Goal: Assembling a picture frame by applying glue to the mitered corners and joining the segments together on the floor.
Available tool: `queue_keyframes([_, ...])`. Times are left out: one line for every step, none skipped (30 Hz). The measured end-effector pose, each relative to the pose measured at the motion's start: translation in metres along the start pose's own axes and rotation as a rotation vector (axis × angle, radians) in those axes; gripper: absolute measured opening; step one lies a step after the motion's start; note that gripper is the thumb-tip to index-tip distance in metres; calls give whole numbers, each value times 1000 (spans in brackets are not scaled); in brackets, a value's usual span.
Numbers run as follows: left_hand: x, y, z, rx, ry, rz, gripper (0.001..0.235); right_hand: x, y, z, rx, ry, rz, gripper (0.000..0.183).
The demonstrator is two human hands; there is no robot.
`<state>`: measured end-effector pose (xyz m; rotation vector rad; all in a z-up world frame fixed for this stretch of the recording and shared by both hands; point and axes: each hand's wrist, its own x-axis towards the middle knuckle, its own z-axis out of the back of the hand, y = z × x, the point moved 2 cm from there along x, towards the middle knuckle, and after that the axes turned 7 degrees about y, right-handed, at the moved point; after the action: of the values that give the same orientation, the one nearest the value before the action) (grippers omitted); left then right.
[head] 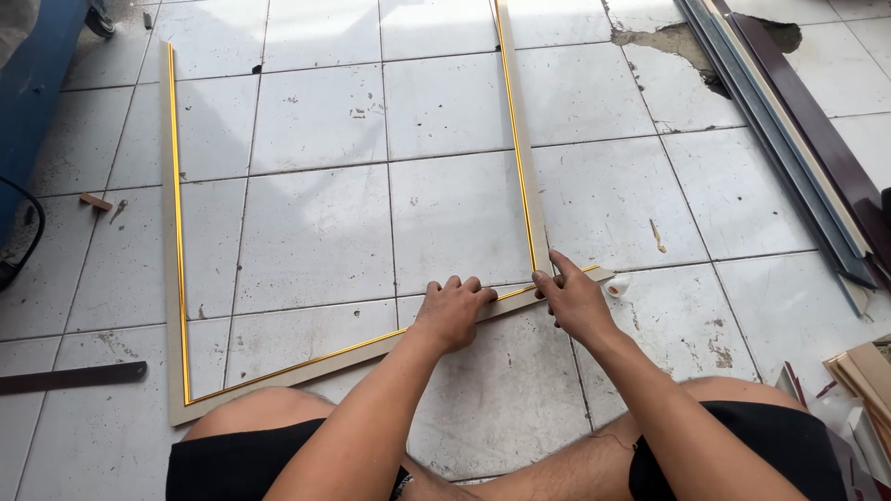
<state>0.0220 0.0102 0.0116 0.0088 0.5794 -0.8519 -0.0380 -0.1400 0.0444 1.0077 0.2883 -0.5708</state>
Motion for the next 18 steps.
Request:
queue_keyframes([-1,6,-1,1,4,2,50,2,-2,0,3,3,-1,51])
queue_keyframes([-2,13,-2,0,-2,47,50,4,-2,-1,-28,0,20,50])
queue_keyframes([-3,21,-2,-1,-8,93,50,6,-2,-2,-58,-3,41,50])
queue_keyframes([-3,26,-3,7,-11,95,50,12,-5,0,-53,-6,46,50])
queue_keyframes([-4,33,-3,-30,-22,119,49,19,-8,2,-68,-15,52,49])
queue_keyframes([-7,38,-8,-72,-26,144,48,23,-13,2,-84,-16,51,48])
queue_keyframes([-9,43,-7,-71,-21,148,48,32,-18,2,-81,-11,51,48])
queue_keyframes([-10,46,-7,-77,-28,169,47,39,-25,3,-68,-17,50,46])
queue_keyframes([-12,49,-6,-83,-34,189,47,46,-33,4,-54,-24,50,44])
queue_keyframes([-14,51,-4,-81,-33,191,47,47,-33,6,-53,-22,50,44])
queue_keyframes([-16,52,-2,-87,-26,185,47,48,-33,8,-84,-27,38,43])
queue_keyframes([-18,53,0,-92,-20,179,47,48,-34,10,-114,-32,25,41])
queue_keyframes([-18,54,0,-89,-17,179,47,51,-37,11,-111,-31,25,41])
queue_keyframes([-18,54,-1,-81,-15,164,47,53,-40,12,-145,-14,14,42])
queue_keyframes([-19,53,-2,-72,-13,148,47,55,-44,13,-179,3,2,42])
queue_keyframes([-18,54,-3,-72,-14,146,47,56,-47,13,-179,1,2,42])
queue_keyframes([-16,55,-3,-80,-30,169,47,57,-50,12,-192,14,-9,41])
queue_keyframes([-15,56,-3,-88,-46,192,47,59,-53,12,-203,28,-19,39])
